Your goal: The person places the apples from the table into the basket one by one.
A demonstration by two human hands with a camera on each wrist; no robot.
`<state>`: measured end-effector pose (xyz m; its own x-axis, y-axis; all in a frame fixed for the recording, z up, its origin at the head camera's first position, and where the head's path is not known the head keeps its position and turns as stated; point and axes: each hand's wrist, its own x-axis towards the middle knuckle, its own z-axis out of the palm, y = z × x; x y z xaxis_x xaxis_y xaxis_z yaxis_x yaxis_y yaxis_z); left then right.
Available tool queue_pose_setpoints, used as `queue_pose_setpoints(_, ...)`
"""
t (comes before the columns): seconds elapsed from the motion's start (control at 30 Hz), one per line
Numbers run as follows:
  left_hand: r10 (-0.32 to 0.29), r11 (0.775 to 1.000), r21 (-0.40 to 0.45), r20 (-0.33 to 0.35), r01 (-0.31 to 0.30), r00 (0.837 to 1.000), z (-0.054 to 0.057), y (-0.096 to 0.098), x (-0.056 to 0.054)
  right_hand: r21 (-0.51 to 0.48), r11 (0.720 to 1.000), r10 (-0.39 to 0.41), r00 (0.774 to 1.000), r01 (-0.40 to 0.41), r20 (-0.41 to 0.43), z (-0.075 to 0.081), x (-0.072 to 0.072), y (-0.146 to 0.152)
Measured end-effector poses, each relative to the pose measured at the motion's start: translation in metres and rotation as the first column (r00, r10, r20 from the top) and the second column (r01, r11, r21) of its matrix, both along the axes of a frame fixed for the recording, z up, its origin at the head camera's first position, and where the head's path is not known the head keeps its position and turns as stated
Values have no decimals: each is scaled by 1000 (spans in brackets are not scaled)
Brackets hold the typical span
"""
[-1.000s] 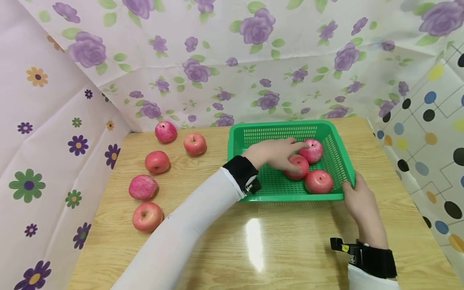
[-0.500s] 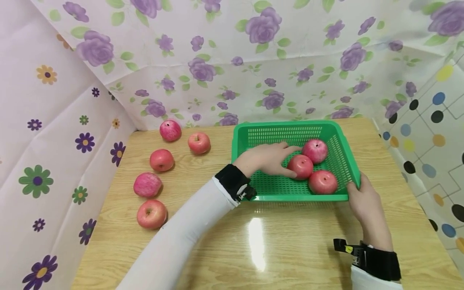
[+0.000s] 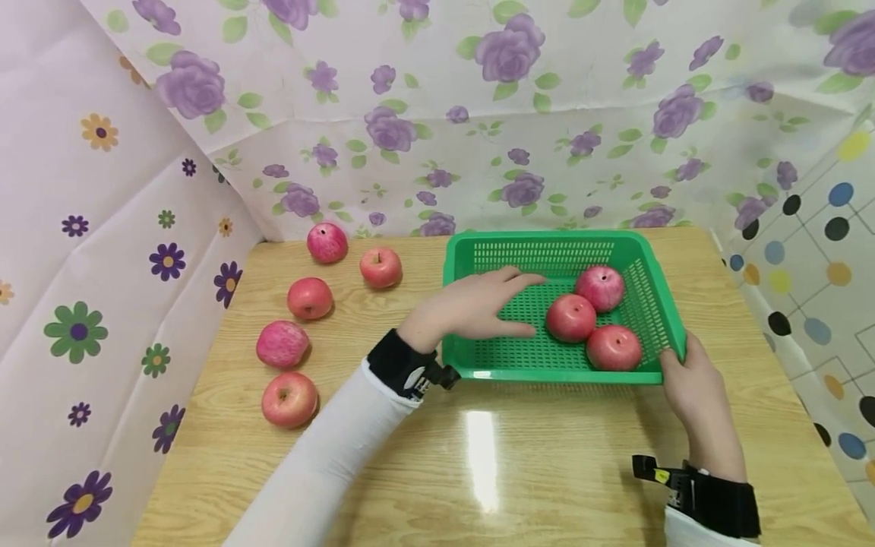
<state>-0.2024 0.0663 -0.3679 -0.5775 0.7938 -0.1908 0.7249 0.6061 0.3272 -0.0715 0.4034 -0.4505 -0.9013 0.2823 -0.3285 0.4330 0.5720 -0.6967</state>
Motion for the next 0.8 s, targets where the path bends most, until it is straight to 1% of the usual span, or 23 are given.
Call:
queue_pose_setpoints(0.13,22,995,94,-23,-20,999,0,-31,5,1,1000,-3,1000,3,-5,2,0,1)
queue_pose_setpoints(0.27,48,980,192,-17,-44,999,-3,-67,10,0,1000,-11,1000,11,-1,2,1,3)
queue_pose_setpoints(0.33,84,971,227,-2,-81,997,-4,-87,13,7,1000,-17,1000,17,4,3,1,5)
queue_pose_setpoints(0.43,161,951,264,12,-159,987,-5,-117,21,10,1000,-15,1000,15,2,3,0,6)
queue_pose_setpoints(0.53,231,922,310,44,-233,972,-6,-149,30,1,1000,-4,1000,4,-1,4,0,5)
queue_pose_setpoints(0.63,295,891,339,67,-300,953,-12,-181,42,-3,1000,10,1000,-10,3,3,1,2)
queue_pose_setpoints(0.7,348,869,346,81,-354,934,-18,-202,50,-3,1000,14,1000,-14,9,2,2,1)
queue_pose_setpoints(0.8,435,832,338,92,-439,896,-28,-227,66,-1,1000,11,1000,-11,7,1,2,0)
